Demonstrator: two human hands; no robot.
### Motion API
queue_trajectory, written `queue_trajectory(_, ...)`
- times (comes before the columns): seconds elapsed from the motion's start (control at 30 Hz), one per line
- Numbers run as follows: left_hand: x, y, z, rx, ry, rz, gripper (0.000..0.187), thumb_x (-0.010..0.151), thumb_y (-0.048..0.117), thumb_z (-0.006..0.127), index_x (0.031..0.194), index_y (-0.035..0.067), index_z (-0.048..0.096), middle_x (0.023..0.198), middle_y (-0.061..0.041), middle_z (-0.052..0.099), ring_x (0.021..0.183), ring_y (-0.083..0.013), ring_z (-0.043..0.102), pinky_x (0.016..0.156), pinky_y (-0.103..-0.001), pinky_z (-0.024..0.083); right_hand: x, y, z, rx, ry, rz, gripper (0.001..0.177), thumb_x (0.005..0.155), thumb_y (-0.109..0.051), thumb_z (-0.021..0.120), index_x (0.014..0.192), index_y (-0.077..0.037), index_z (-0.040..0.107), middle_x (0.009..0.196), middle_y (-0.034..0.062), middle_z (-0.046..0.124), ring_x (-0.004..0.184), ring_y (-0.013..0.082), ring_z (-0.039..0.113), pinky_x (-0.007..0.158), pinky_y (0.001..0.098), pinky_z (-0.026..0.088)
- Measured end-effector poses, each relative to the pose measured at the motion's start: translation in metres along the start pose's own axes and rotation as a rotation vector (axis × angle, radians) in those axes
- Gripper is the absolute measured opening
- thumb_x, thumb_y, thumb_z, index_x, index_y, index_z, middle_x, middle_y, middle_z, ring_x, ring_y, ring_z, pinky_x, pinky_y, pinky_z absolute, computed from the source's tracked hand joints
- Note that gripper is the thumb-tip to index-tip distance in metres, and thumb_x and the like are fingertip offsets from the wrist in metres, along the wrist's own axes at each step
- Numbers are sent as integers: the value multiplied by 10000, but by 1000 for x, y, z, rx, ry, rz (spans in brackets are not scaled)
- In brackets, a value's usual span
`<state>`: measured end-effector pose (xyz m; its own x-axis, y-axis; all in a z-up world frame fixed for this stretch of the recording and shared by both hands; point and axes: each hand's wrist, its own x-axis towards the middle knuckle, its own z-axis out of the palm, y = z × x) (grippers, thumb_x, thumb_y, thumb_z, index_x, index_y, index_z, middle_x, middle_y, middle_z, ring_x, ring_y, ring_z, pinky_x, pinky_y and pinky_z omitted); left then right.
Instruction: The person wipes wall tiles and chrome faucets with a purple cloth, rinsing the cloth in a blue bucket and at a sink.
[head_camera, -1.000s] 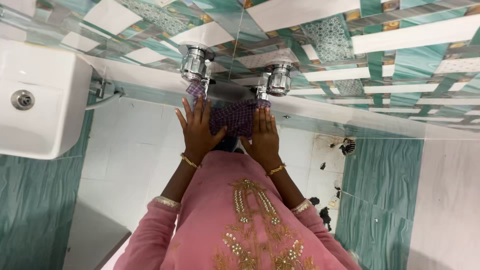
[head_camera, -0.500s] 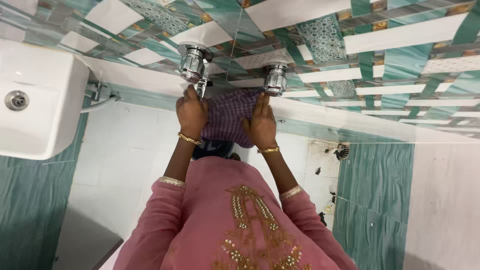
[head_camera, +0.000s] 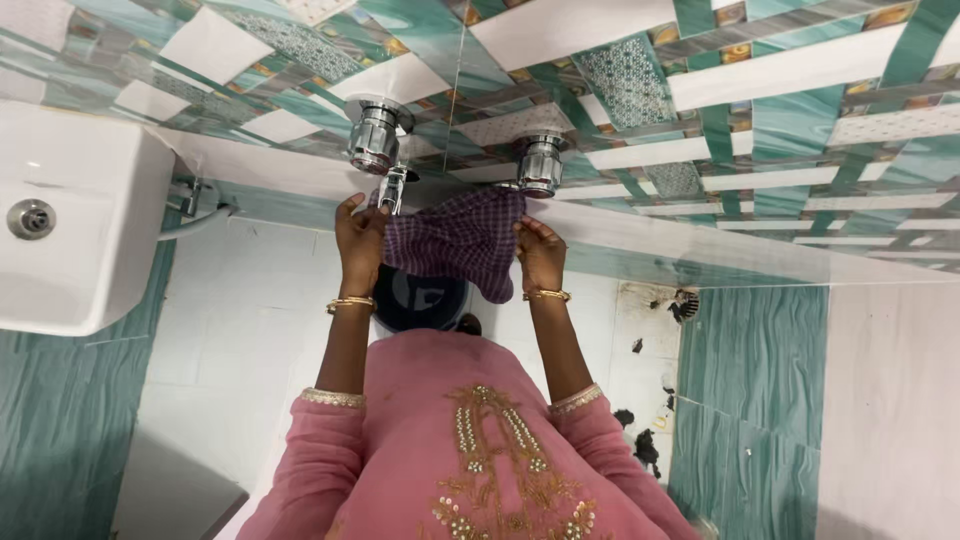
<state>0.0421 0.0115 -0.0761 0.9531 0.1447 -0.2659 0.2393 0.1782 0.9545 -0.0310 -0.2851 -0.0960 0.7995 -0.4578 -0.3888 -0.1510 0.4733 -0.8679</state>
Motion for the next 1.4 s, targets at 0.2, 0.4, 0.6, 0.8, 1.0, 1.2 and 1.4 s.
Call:
queue_trajectory(0.2, 7, 12, 18, -298, 123, -117, 658, 856, -39, 744, 1377, 9, 345, 984, -159, 686, 859, -154, 659, 720, -260, 552, 8, -12, 22, 111, 47, 60, 244, 873, 69, 723, 1099, 50, 635, 912, 124, 746, 645, 97, 618, 546, 208, 453)
queue_trajectory(0.4, -17, 17, 13, -164, 64, -18, 528, 894, 2, 761, 1308, -29, 435, 966, -133, 745, 835, -102, 680, 731, -223, 536, -14, -22, 24, -98, -23, 3, 289, 863, 65, 749, 1080, -18, 579, 843, 117, 722, 583, 77, 564, 492, 210, 415)
queue_trajectory(0.6, -21, 8, 1, -84, 30, -33, 457, 887, 18, 797, 1230, -31, 499, 893, -116, 737, 726, -69, 609, 625, -203, 462, -31, -18, 15, -226, -59, -68, 258, 856, 96, 723, 1007, -29, 555, 878, 128, 759, 721, 89, 687, 612, 215, 526)
queue_trajectory(0.8, -40, 15, -14, 78, -16, 63, 337, 894, 48, 803, 1142, -19, 585, 891, -67, 750, 746, -75, 640, 633, -207, 485, -49, -6, -2, -318, -137, -218, 214, 846, 83, 745, 962, -26, 603, 841, 94, 737, 754, 100, 691, 668, 236, 560)
queue_trajectory(1.0, -61, 3, -14, 489, 161, 579, 318, 930, 125, 848, 1123, 18, 619, 975, -118, 694, 853, -223, 671, 764, -322, 553, -51, 28, -3, -606, -45, -371, 288, 906, -58, 833, 934, -43, 547, 734, 44, 553, 649, 84, 488, 581, 262, 441)
queue_trajectory(1.2, -32, -13, 0, 645, 135, 544, 310, 1033, 188, 620, 1250, -23, 553, 970, -231, 658, 866, -397, 651, 769, -486, 532, -7, 51, -8, -1016, -18, -462, 278, 1013, -189, 648, 1114, -36, 439, 843, 204, 632, 761, 392, 620, 638, 472, 489)
queue_trajectory(1.4, 23, -53, 3, 636, -12, 163, 436, 1037, 332, 489, 1171, -56, 639, 842, -273, 703, 788, -421, 693, 691, -496, 519, 17, 52, 6, -985, -41, -431, 325, 962, -167, 544, 1138, -18, 316, 802, 274, 655, 765, 462, 663, 643, 522, 488)
